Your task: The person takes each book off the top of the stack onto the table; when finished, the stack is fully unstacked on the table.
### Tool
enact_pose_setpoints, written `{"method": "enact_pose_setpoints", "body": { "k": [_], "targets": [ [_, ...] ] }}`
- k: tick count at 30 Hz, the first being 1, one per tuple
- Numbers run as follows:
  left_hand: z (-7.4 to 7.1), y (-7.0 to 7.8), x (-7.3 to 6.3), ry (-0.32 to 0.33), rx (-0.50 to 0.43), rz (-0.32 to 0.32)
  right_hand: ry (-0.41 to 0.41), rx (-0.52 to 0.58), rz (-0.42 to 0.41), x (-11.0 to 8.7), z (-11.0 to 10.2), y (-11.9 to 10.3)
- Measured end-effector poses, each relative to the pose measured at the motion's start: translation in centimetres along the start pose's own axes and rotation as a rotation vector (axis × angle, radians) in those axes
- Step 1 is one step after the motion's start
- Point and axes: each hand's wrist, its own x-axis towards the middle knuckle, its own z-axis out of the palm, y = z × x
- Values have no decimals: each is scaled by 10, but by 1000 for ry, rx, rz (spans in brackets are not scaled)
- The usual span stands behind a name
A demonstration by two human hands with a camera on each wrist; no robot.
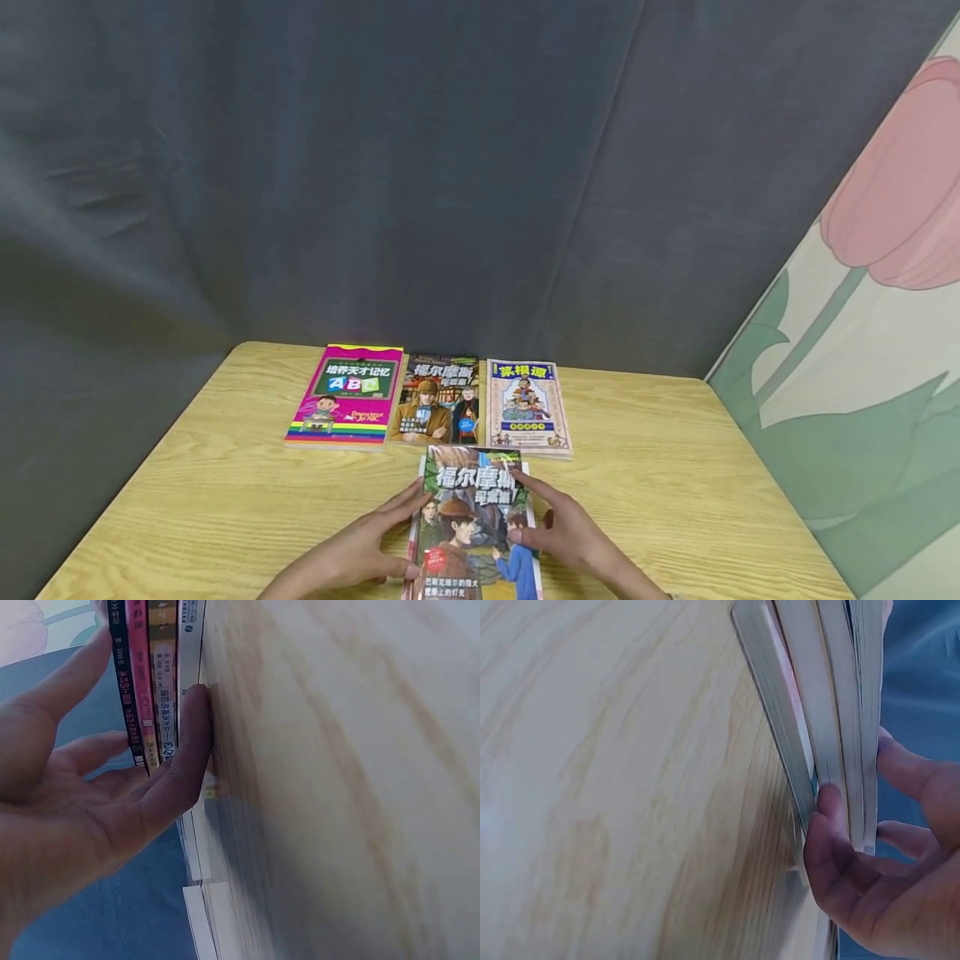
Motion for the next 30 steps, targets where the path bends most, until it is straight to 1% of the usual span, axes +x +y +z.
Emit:
{"method": "enact_pose_setpoints", "body": {
  "k": [2, 3, 5, 7, 11, 14, 17, 21, 25, 30],
  "targets": [
    [1, 0, 0, 12, 6, 3, -11, 58, 15, 0, -1, 1],
    [1, 0, 1, 13, -15, -1, -17, 87, 19, 0, -2, 1],
    [1, 1, 1, 18, -15, -7, -24, 120, 23, 1, -3, 0],
    [2, 2, 2, 20, -8, -8, -25, 136, 15, 0, -4, 0],
    [3, 4, 3, 26, 17, -11, -1, 143, -3, -1, -6, -2],
    [4, 5, 3, 36, 76, -13, 9, 150, -2, -2, -5, -3],
    [5, 7, 1, 42, 110, -2, 15, 151, 2, -3, -5, -2],
    [4, 7, 0, 32, 106, 11, 14, 185, 1, -4, -5, 1],
    [4, 7, 0, 26, 122, 5, -8, 223, 2, -6, -8, 4],
    [4, 7, 0, 15, 121, -12, -18, 281, 49, -9, -16, 7]
  ]
}}
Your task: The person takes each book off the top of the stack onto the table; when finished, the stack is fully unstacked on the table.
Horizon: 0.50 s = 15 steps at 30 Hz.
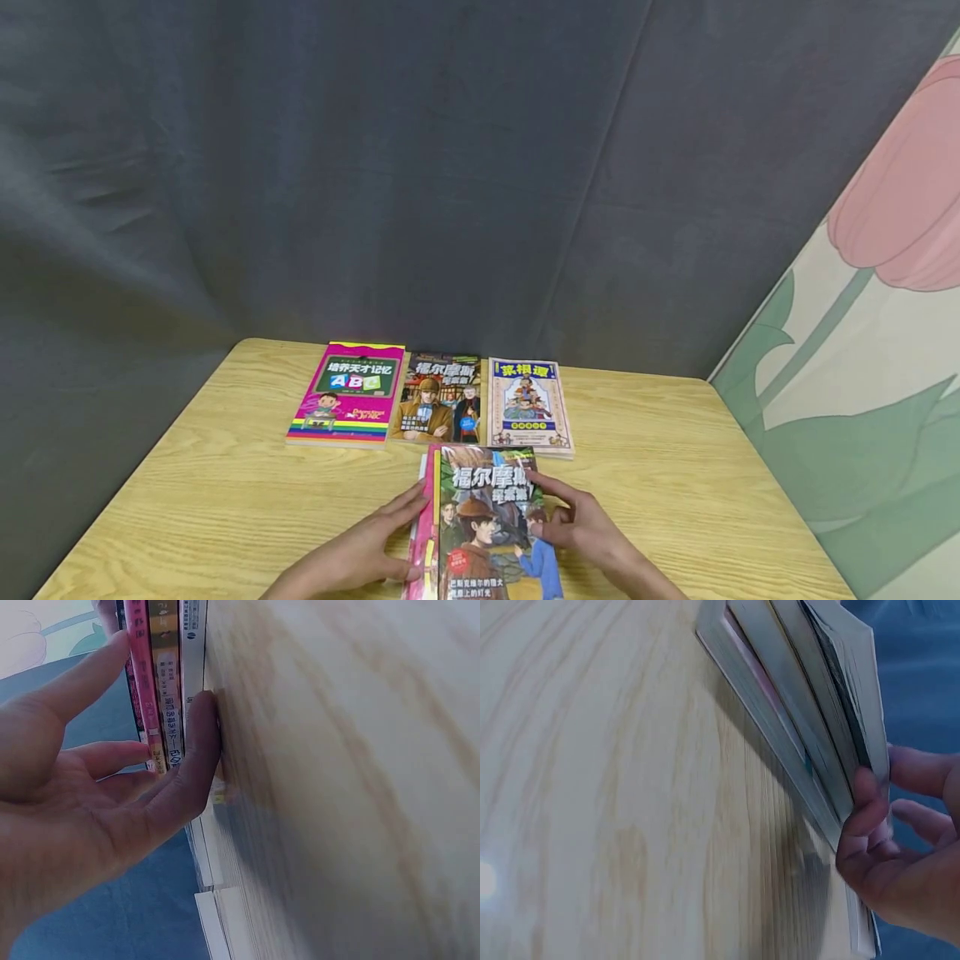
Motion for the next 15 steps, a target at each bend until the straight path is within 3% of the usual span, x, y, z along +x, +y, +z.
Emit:
{"method": "enact_pose_setpoints", "body": {
  "k": [10, 15],
  "targets": [
    [0, 0, 1, -7, -22, -21, -30, 108, 28, -9, -20, 1],
    [0, 4, 1, -19, -37, -31, 35, 154, 32, -11, -38, -7]
  ]
}}
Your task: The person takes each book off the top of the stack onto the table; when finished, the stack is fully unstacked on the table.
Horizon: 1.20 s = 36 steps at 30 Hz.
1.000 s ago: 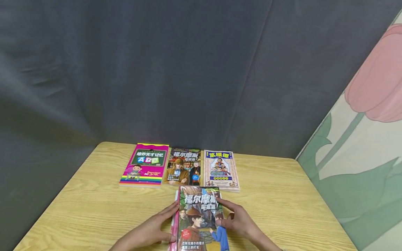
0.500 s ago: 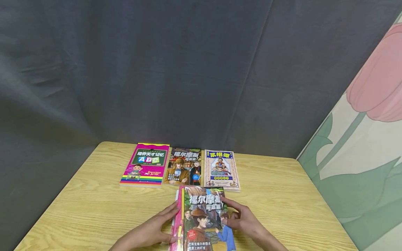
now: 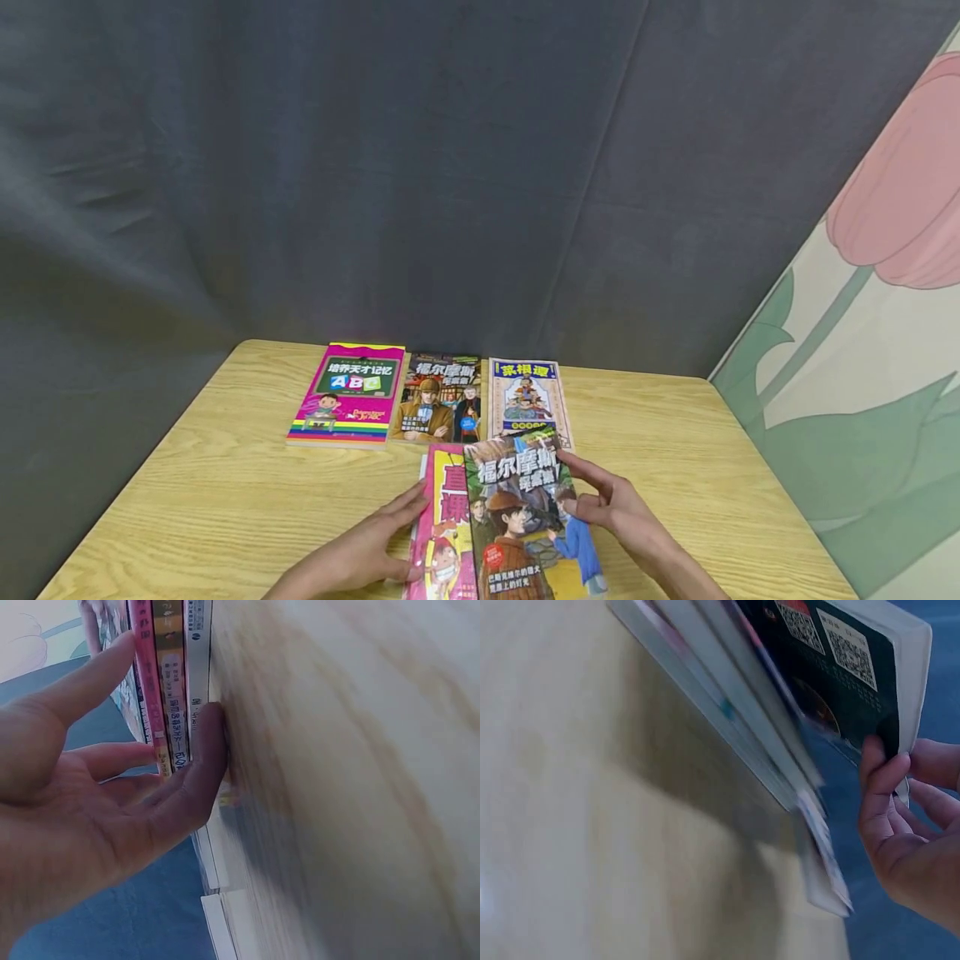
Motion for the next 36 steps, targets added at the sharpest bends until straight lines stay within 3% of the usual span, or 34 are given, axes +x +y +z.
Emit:
{"method": "enact_pose_setpoints", "body": {
  "k": [8, 13, 18, 25, 36],
  "targets": [
    [0, 4, 1, 5, 3, -23, 222, -87, 3, 1, -44, -25],
    [-1, 4, 2, -1, 33, -21, 297, -204, -20, 8, -80, -41],
    [-3, 5, 2, -16, 57, -42, 332, -268, -52, 23, -110, -50],
    [-3, 7, 3, -20, 73, -77, 375, -340, -37, 47, -141, -44],
    [-2, 10, 4, -7, 67, -128, 325, -398, 13, 79, -165, -32]
  ]
}}
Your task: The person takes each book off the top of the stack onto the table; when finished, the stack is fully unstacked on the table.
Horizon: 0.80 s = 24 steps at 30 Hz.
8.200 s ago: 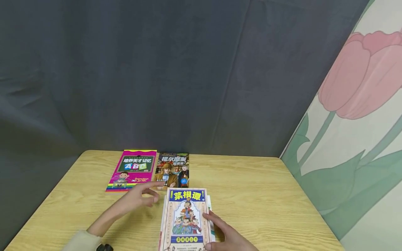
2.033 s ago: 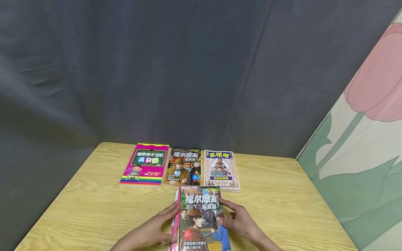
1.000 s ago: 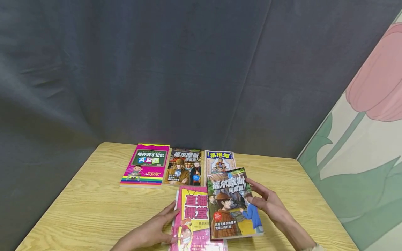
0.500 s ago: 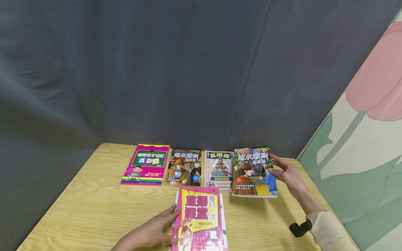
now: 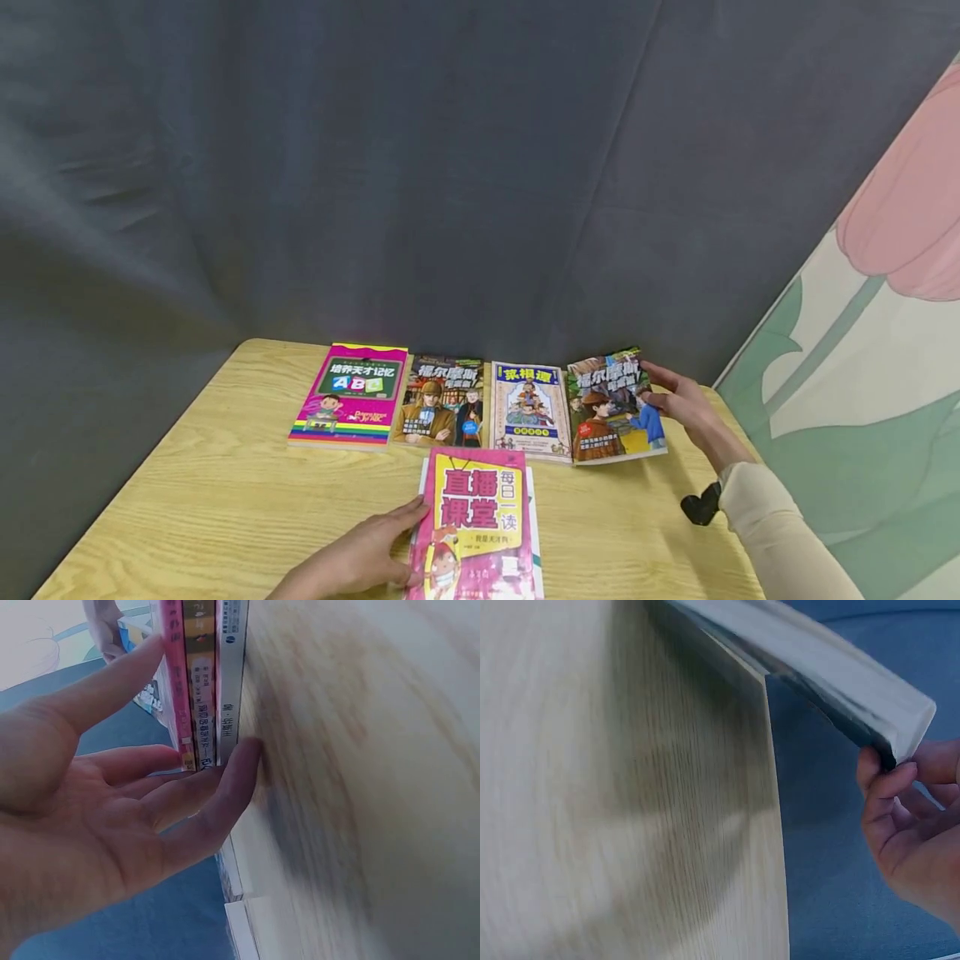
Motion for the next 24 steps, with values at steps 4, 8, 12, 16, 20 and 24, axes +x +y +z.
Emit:
{"method": "enact_pose_setpoints", "body": {
  "k": [4, 8, 12, 16, 20, 24],
  "targets": [
    [-2, -2, -1, -20, -50, -31, -9, -2, 25, 7, 3, 7],
    [-1, -2, -1, -22, -54, -36, 0, -36, 34, 14, 6, 14],
    [1, -1, -1, -10, -32, -9, 14, -93, 11, 20, 7, 18],
    [2, 1, -1, 7, 16, 24, 30, -109, -18, 27, 7, 22],
    [1, 2, -1, 20, 40, 21, 37, -113, -9, 32, 8, 26],
    [0, 6, -4, 15, 44, 21, 71, -131, 8, 30, 12, 25]
  ]
}}
